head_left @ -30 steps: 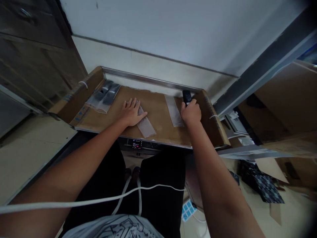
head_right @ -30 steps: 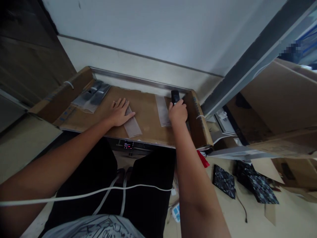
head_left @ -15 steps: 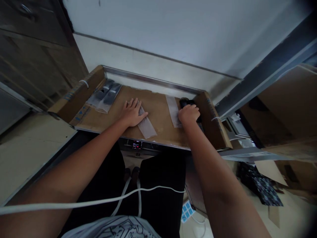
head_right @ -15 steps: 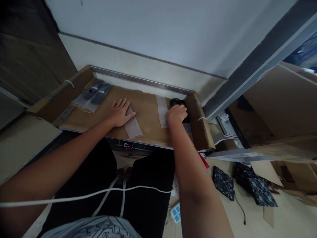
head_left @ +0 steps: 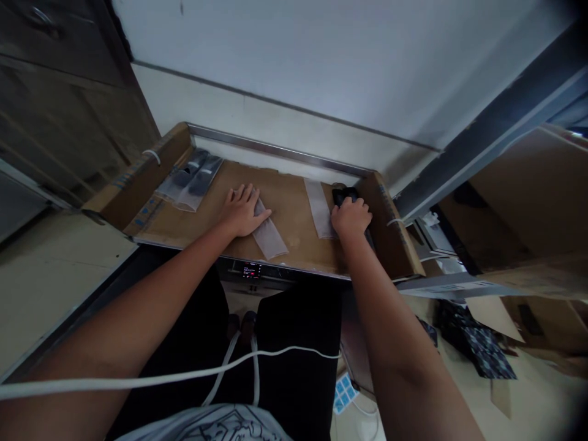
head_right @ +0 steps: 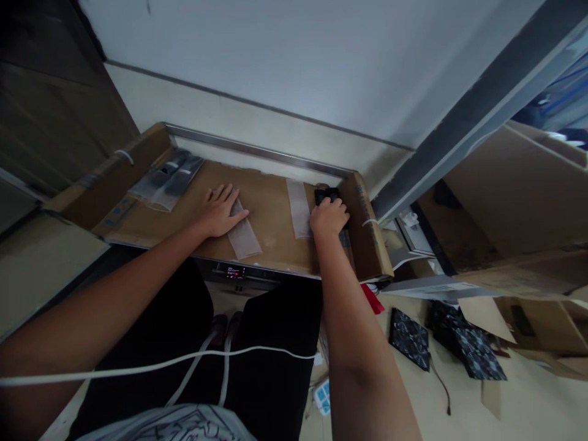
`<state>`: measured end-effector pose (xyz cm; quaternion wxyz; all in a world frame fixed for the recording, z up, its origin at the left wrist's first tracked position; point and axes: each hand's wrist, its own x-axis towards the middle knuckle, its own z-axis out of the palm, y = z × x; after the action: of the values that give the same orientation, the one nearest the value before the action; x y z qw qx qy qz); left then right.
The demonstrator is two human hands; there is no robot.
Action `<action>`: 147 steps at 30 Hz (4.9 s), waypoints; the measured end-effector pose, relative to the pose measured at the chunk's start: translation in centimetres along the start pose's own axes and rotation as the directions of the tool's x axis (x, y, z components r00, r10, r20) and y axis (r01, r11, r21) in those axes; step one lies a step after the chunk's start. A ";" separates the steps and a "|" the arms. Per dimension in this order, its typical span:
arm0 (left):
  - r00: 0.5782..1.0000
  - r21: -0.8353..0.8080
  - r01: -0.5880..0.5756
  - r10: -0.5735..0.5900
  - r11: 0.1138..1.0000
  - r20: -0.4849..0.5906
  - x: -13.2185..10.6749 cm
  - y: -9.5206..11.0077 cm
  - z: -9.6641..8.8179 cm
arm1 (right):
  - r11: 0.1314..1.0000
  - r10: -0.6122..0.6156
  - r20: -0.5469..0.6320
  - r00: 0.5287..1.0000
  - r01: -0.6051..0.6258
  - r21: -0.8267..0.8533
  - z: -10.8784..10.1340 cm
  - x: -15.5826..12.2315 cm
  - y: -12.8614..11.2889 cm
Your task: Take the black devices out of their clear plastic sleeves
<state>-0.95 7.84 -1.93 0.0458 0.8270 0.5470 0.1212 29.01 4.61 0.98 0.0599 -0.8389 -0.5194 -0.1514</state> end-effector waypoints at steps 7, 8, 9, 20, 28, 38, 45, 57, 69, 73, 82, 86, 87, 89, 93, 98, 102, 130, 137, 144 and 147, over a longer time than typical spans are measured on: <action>1.000 -0.001 -0.003 0.003 1.000 -0.015 0.0 0.0 0.0 | 0.996 -0.083 -0.010 0.996 0.084 0.029 -0.2 -0.2 0.7; 1.000 -0.004 -0.003 0.003 1.000 -0.016 0.0 0.0 0.0 | 0.995 -0.099 -0.019 0.995 0.099 0.031 -0.2 -0.3 0.9; 1.000 -0.007 -0.004 0.004 1.000 -0.016 0.0 0.0 0.0 | 0.992 -0.117 -0.031 0.993 0.118 0.034 -0.1 -0.2 1.1; 1.000 -0.012 -0.001 0.001 1.000 -0.013 0.0 -0.1 0.0 | 0.985 -0.161 0.095 0.982 0.154 0.084 1.4 0.5 2.3; 1.000 -0.013 -0.005 0.005 1.000 -0.023 -0.1 -0.1 0.1 | 0.986 -0.153 0.051 0.987 0.149 0.072 0.9 -0.7 2.2; 1.000 -0.004 0.008 -0.008 1.000 -0.007 -0.1 0.0 -0.1 | 0.988 -0.151 0.073 0.986 0.148 0.044 0.8 1.9 1.3; 1.000 0.005 -0.005 0.006 1.000 -0.023 0.0 -0.1 0.0 | 0.970 -0.235 0.195 0.952 0.219 0.102 2.5 6.7 0.8; 1.000 -0.004 0.006 -0.006 1.000 -0.015 0.1 -0.1 0.1 | 0.977 -0.203 0.170 0.964 0.188 0.099 2.7 6.4 1.0; 0.999 -0.017 -0.010 0.009 1.000 -0.031 0.0 -0.1 0.1 | 0.864 -0.471 0.093 0.877 0.438 0.248 1.9 -1.2 -2.4; 0.999 -0.020 -0.015 0.014 1.000 -0.043 0.1 -0.3 0.4 | 0.900 -0.390 0.152 0.908 0.341 0.272 2.5 -3.1 -3.6; 0.999 -0.051 -0.015 0.012 0.999 -0.051 0.3 -0.3 0.5 | 0.769 -0.442 -0.116 0.890 0.442 0.461 -1.7 -5.5 -5.5; 0.999 -0.032 -0.032 0.031 0.999 -0.019 0.4 -0.5 0.6 | 0.530 -0.698 -0.066 0.713 0.577 0.621 -3.0 -9.4 -8.3; 1.000 -0.026 -0.027 0.026 0.999 -0.015 0.4 -0.5 0.7 | 0.512 -0.735 -0.039 0.677 0.591 0.623 -3.1 -10.2 -8.9; 1.000 -0.027 -0.018 0.017 0.999 -0.012 0.4 -0.4 0.7 | 0.523 -0.763 0.011 0.647 0.607 0.598 -3.0 -11.4 -9.7; 0.997 -0.132 -0.010 -0.001 0.991 -0.080 0.6 -0.6 0.7 | 0.572 -0.764 0.074 0.641 0.620 0.536 -2.9 -12.2 -9.9; 0.942 -0.429 0.033 -0.171 0.903 -0.288 1.3 -2.2 1.2 | 0.641 -0.725 0.127 0.677 0.597 0.483 -2.9 -12.2 -9.7; 0.910 -0.542 -0.045 -0.190 0.839 -0.369 1.9 -3.0 2.0 | 0.711 -0.660 0.175 0.731 0.532 0.460 -3.6 -11.5 -10.2; 0.903 -0.607 0.139 -0.352 0.782 -0.246 0.9 -1.5 -0.9 | 0.928 -0.317 0.350 0.881 0.211 0.308 0.4 -2.4 -10.1; 0.907 -0.591 0.140 -0.343 0.794 -0.246 0.9 -1.7 -0.9 | 0.896 -0.333 0.170 0.928 0.255 0.364 -1.2 -3.0 -9.7; 0.916 -0.528 0.125 -0.303 0.840 -0.264 1.0 -1.4 -0.7 | 0.606 -0.535 -0.203 0.820 0.540 0.583 -2.7 -9.2 -10.2; 0.896 -0.358 0.135 -0.268 0.924 -0.354 0.6 -2.2 -1.4 | 0.548 -0.598 -0.230 0.768 0.601 0.581 -2.4 -10.6 -10.4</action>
<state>-3.04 9.19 -0.92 0.0817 0.7043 0.6010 0.3689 14.88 -0.31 -0.72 0.2802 -0.5410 -0.7928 0.0166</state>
